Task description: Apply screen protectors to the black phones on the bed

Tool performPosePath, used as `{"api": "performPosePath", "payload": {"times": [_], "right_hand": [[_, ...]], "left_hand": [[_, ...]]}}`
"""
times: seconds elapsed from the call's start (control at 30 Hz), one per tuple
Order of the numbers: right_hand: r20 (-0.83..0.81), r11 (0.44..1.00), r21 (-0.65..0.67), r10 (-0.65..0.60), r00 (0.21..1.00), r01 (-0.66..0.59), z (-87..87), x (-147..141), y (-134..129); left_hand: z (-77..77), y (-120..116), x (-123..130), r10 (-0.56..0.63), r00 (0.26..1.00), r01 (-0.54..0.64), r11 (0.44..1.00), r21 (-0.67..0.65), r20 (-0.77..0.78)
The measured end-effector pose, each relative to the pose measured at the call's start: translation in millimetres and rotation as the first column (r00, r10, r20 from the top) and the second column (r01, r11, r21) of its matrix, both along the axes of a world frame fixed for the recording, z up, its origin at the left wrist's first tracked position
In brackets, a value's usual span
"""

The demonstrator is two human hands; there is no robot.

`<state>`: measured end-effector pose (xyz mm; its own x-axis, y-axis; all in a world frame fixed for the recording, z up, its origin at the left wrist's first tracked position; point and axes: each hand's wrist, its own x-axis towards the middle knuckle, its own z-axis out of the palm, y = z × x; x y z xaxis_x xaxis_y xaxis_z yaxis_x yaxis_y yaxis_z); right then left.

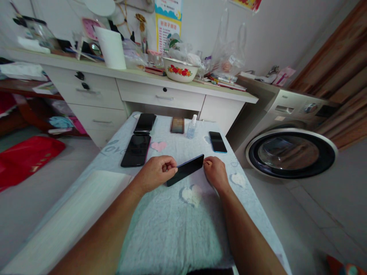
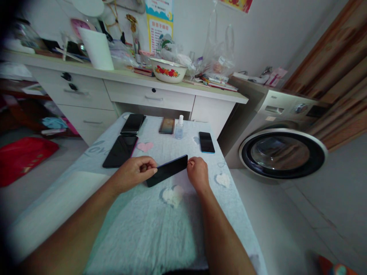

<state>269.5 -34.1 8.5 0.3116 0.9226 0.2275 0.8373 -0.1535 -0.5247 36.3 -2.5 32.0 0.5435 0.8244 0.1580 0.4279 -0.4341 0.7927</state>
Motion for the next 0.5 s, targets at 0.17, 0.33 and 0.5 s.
{"api": "performPosePath", "payload": {"times": [0.17, 0.33, 0.5], "right_hand": [[-0.21, 0.989, 0.147, 0.009, 0.978, 0.023, -2.2, 3.8, 2.3], [-0.342, 0.959, 0.282, 0.061, 0.938, 0.04, -5.9, 4.0, 3.0], [-0.218, 0.924, 0.381, 0.119, 0.969, -0.028, -0.1, 0.0, 0.0]], "left_hand": [[1.4, -1.4, 0.6, -0.013, 1.0, 0.013, 1.0, -0.003, 0.002], [2.9, -2.4, 0.7, -0.019, 1.0, 0.019, 1.0, -0.017, -0.001], [2.0, -1.7, -0.2, -0.031, 1.0, 0.031, 0.999, -0.018, -0.002]]}}
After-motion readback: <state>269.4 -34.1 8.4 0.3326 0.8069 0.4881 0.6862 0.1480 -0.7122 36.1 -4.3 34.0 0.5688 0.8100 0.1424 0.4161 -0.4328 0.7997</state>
